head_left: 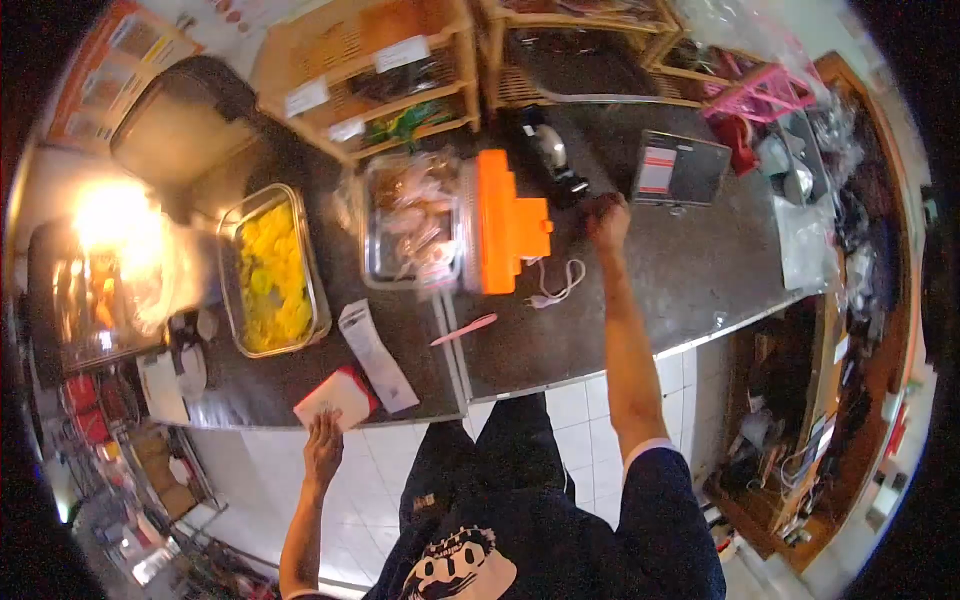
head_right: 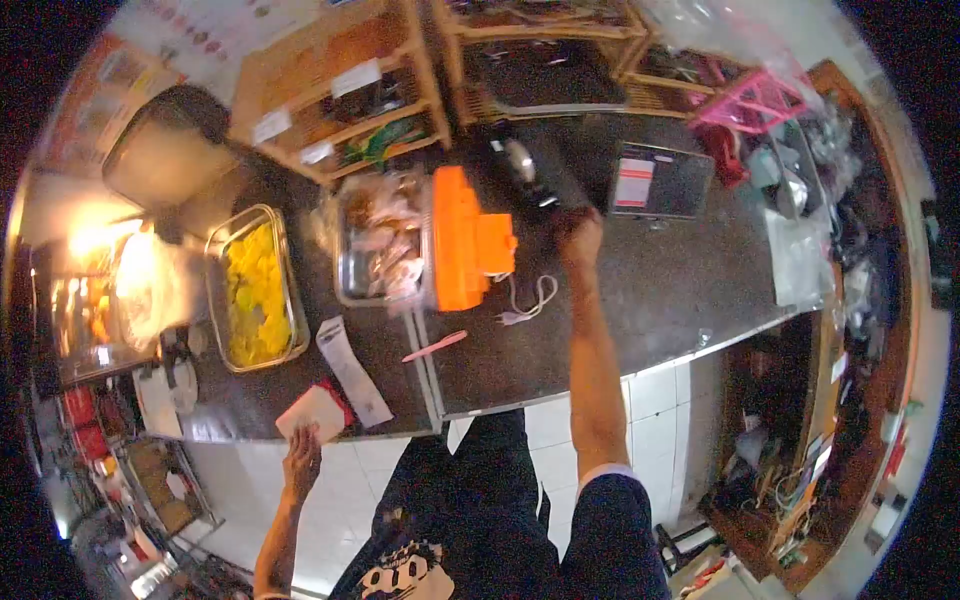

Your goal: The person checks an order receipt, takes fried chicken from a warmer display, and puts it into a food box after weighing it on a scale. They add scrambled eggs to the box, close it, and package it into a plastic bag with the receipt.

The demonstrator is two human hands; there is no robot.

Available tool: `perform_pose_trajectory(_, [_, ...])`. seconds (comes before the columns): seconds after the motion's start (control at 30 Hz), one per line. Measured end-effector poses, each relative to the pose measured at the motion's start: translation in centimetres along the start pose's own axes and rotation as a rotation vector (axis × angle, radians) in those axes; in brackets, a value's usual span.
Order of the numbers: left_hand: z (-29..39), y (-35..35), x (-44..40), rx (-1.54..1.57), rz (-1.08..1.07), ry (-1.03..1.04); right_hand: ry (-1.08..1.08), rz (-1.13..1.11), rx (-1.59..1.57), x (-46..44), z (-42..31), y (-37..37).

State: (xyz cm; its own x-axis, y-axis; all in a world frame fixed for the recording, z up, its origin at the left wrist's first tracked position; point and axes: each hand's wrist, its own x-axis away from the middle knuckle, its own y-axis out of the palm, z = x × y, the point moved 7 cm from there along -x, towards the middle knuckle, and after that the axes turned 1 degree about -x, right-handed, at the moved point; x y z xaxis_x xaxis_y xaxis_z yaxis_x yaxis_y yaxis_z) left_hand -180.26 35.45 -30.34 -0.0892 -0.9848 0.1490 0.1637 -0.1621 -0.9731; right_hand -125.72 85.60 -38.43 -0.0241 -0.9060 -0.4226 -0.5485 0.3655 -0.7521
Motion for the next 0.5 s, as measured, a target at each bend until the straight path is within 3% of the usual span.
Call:
perform_pose_trajectory(0.03, [0.0, -0.1, -0.6, 0.021, 0.016, -0.016, 0.041, -0.057, 0.171, 1.5, 3.8, 1.7])
perform_pose_trajectory(0.07, [-0.5, -0.3, -1.1, 0.029, 0.041, -0.052, 0.328, -0.238, 0.306, 2.3, 5.7, 0.7])
perform_pose_trajectory(0.1, [0.4, -1.6, -2.3, 0.023, 0.091, -0.037, 0.372, -0.274, 0.176, 1.3, -1.5, -4.9])
perform_pose_trajectory(0.13, [1.4, -3.0, -3.5, 0.016, 0.141, -0.022, 0.334, 0.028, -0.390, 5.1, 10.3, 0.4])
perform_pose_trajectory(0.17, [0.1, -1.8, -3.0, 0.058, 0.211, -0.070, 0.214, -0.100, -0.381, 4.7, -1.0, -6.2])
perform_pose_trajectory(0.2, [-1.5, 1.3, -1.8, -0.012, 0.290, -0.100, 0.460, -0.335, -0.552, 6.8, -3.4, -7.3])
perform_pose_trajectory(0.23, [-1.0, -0.4, -2.6, -0.002, 0.305, -0.206, 0.444, -0.399, -0.665, 8.8, -10.8, -9.3])
perform_pose_trajectory(0.3, [-2.0, 1.5, -1.6, -0.005, 0.320, -0.281, 0.495, -0.659, -0.523, 16.0, -18.0, -8.5])
perform_pose_trajectory(0.33, [-1.9, 1.2, -1.5, -0.002, 0.365, -0.298, 0.497, -0.792, -0.700, 19.8, -22.0, -6.8])
perform_pose_trajectory(0.37, [-1.8, 0.5, -1.4, 0.001, 0.411, -0.305, 0.360, -0.818, -0.808, 23.3, -26.2, -5.3])
perform_pose_trajectory(0.43, [-2.2, 0.7, -1.1, 0.031, 0.419, -0.329, 0.415, -1.029, -0.822, 28.0, -37.3, -1.9])
perform_pose_trajectory(0.47, [-2.2, 0.8, -0.9, 0.036, 0.432, -0.331, 0.310, -0.955, -0.934, 30.5, -40.8, 0.8])
perform_pose_trajectory(0.5, [-2.4, 0.8, -0.8, 0.037, 0.446, -0.332, 0.285, -0.983, -0.839, 30.0, -46.0, 1.3])
